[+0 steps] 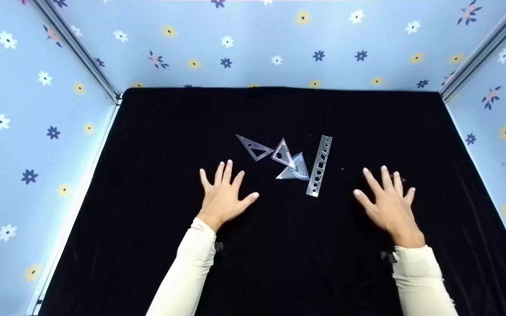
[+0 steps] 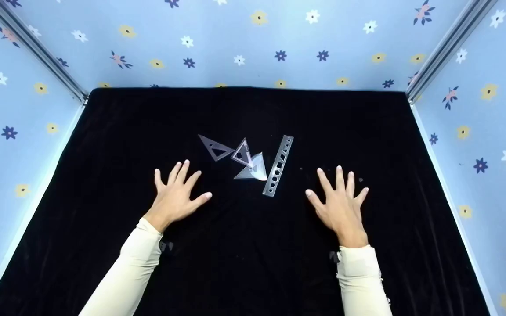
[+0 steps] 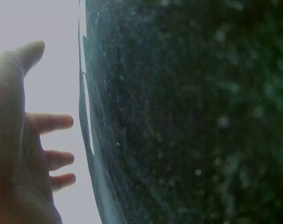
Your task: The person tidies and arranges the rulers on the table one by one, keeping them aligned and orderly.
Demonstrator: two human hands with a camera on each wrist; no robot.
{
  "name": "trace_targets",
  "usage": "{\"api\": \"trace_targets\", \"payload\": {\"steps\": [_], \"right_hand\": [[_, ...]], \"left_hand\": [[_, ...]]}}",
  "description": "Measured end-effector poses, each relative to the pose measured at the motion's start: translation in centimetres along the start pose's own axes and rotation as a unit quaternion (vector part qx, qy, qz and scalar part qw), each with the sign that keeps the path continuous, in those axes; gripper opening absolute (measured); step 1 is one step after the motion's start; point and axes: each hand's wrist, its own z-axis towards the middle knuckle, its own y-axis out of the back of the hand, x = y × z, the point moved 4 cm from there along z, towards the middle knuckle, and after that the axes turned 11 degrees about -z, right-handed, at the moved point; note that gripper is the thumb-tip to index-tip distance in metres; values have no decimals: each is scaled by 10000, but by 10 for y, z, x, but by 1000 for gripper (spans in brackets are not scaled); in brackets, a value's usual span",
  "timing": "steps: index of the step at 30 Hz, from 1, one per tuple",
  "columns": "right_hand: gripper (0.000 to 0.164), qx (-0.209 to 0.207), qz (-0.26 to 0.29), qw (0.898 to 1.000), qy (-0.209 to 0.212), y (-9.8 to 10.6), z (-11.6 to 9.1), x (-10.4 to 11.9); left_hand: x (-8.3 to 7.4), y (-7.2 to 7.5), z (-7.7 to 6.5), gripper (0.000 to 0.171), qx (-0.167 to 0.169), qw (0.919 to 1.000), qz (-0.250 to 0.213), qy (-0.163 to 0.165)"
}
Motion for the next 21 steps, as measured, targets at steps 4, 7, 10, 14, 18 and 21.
{"api": "trace_targets", "payload": {"steps": [4, 7, 10, 14, 18, 21], "right_hand": [[69, 30, 86, 10000, -36, -1, -1, -1], [68, 99, 236, 9997, -45, -3, -1, -2], [68, 171, 396, 9991, -55, -5, 0, -2], [69, 225, 541, 9982, -84, -6, 0, -2], [69, 209, 621, 9978, -116, -5, 2, -1], [68, 103, 687, 9975, -135, -4, 3, 0]], "left_hand": [[-1, -1, 0, 83, 78, 10000, 30, 16], [-1, -2, -1, 76, 163, 9999, -1, 7], [-2, -3, -1, 68, 250, 9996, -104, -10], [-3, -4, -2, 60, 324, 9994, -147, 27], [-5, -5, -3, 54, 298, 9994, -173, -9], [-6, -5, -4, 52, 272, 9994, -199, -56]]}}
